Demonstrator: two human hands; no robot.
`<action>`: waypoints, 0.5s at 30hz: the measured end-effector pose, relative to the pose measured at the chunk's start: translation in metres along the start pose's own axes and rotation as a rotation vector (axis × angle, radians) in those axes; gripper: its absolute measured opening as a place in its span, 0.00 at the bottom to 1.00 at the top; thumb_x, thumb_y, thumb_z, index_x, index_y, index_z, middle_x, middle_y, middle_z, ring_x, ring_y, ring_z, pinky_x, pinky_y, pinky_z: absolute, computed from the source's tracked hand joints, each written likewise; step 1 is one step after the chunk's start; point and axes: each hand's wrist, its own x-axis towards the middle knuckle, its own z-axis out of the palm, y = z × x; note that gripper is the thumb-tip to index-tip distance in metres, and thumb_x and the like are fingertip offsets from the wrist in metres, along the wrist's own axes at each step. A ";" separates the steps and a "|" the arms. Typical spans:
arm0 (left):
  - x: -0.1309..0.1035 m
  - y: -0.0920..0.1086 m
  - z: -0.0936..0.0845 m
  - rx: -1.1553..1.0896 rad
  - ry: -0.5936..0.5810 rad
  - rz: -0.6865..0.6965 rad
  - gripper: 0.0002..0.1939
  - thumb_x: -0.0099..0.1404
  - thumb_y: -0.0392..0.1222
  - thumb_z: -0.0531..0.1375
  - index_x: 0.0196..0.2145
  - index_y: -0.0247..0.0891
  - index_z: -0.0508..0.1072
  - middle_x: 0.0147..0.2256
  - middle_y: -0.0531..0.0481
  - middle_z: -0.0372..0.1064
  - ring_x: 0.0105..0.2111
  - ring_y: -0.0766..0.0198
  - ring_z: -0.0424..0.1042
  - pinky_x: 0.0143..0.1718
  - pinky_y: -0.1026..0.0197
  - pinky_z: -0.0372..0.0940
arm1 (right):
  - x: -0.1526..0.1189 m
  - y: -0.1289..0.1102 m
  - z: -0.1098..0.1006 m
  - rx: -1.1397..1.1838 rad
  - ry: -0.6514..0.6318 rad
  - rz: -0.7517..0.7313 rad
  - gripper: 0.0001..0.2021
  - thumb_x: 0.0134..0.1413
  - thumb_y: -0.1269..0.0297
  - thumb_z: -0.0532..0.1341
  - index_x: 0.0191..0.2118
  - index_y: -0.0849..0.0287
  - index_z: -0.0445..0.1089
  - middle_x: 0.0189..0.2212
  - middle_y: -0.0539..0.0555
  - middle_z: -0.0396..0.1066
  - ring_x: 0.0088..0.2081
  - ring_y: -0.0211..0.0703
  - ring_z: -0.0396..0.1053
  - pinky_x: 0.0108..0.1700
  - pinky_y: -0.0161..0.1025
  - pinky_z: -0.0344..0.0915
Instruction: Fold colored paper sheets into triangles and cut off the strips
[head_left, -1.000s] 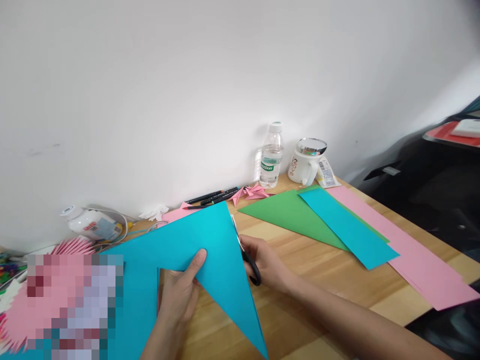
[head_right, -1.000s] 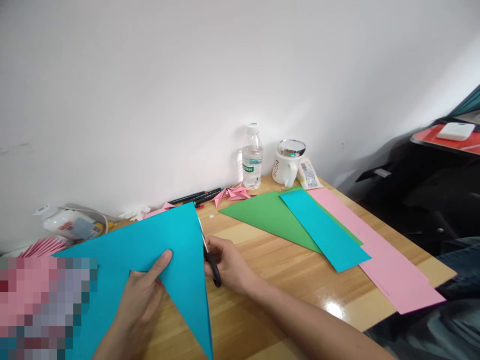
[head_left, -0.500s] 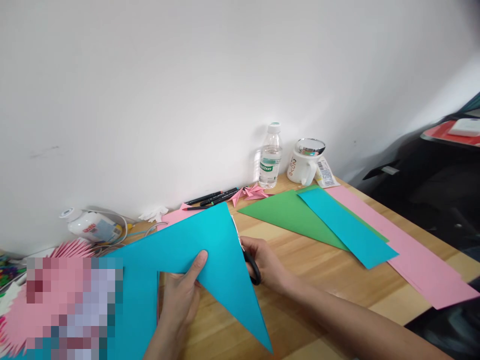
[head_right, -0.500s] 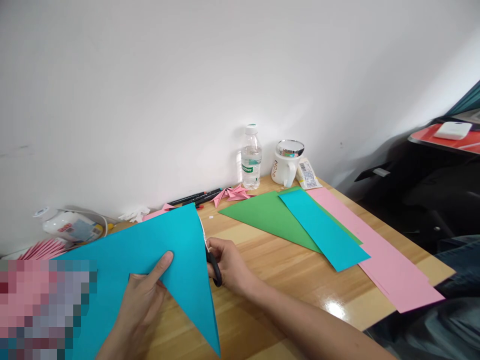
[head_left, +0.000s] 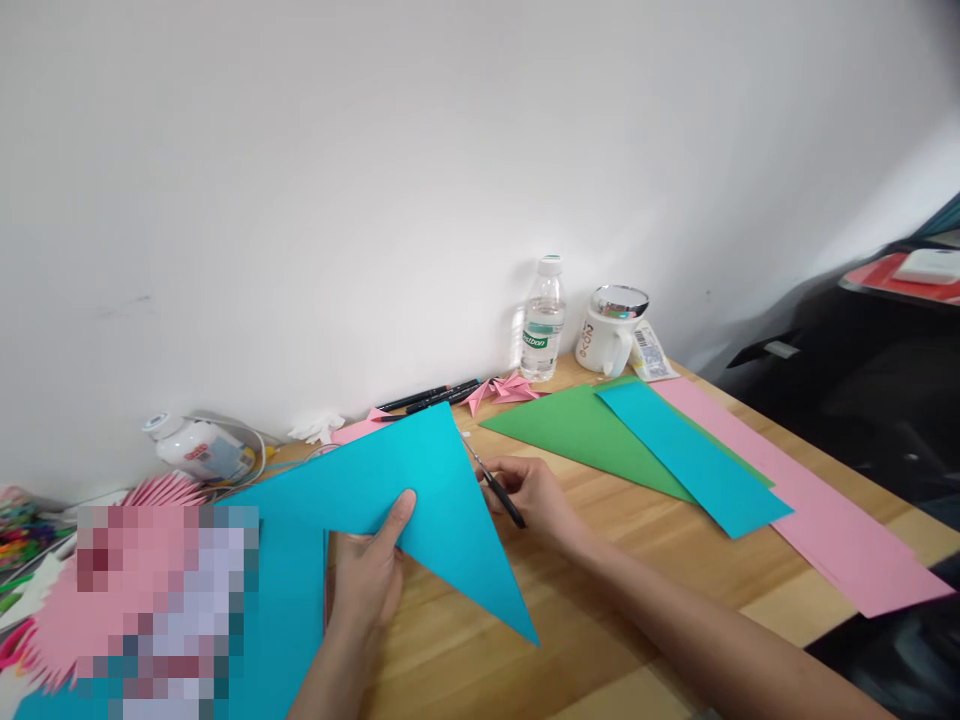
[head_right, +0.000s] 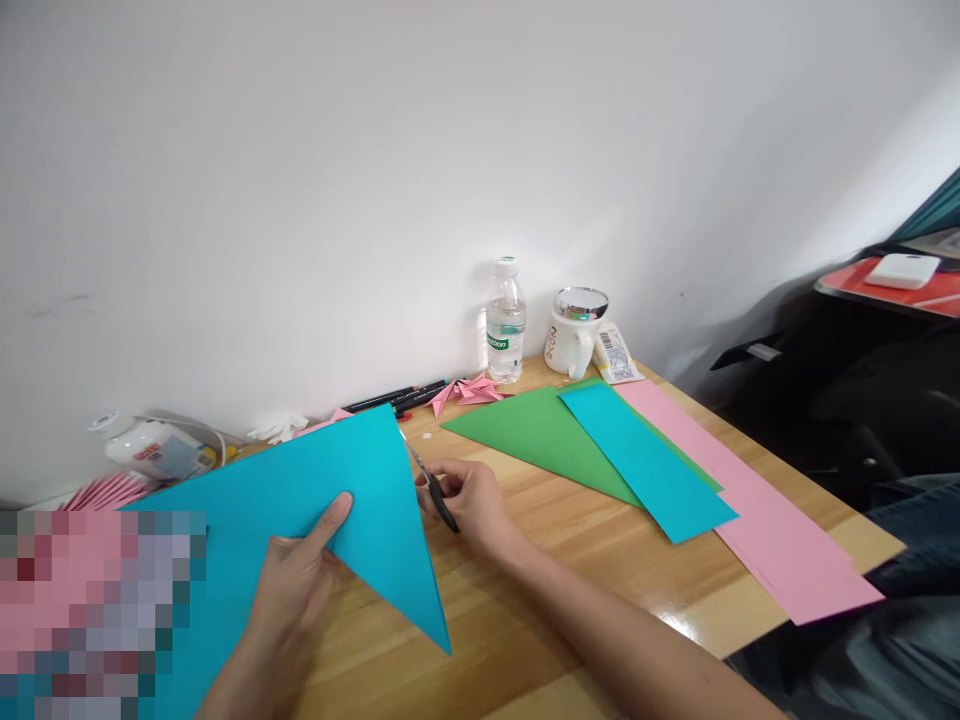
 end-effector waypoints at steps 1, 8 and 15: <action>0.000 0.000 0.000 0.002 0.007 0.010 0.28 0.46 0.35 0.69 0.47 0.35 0.70 0.39 0.41 0.75 0.48 0.48 0.69 0.50 0.46 0.65 | 0.001 0.001 -0.001 -0.015 0.003 0.001 0.12 0.37 0.60 0.65 0.28 0.64 0.70 0.15 0.44 0.54 0.19 0.30 0.48 0.21 0.31 0.46; 0.002 -0.001 -0.003 -0.014 -0.010 0.079 0.27 0.45 0.35 0.70 0.44 0.35 0.71 0.40 0.42 0.75 0.47 0.50 0.70 0.50 0.48 0.65 | 0.006 0.002 -0.006 -0.074 0.018 0.012 0.19 0.34 0.51 0.67 0.28 0.63 0.71 0.15 0.45 0.58 0.19 0.32 0.53 0.22 0.33 0.51; 0.017 -0.001 -0.012 0.016 0.086 0.093 0.14 0.46 0.33 0.69 0.32 0.32 0.73 0.38 0.41 0.75 0.43 0.53 0.73 0.46 0.50 0.68 | 0.017 -0.012 -0.041 -0.639 0.350 -0.069 0.16 0.50 0.53 0.57 0.38 0.62 0.66 0.24 0.52 0.69 0.25 0.40 0.65 0.28 0.35 0.59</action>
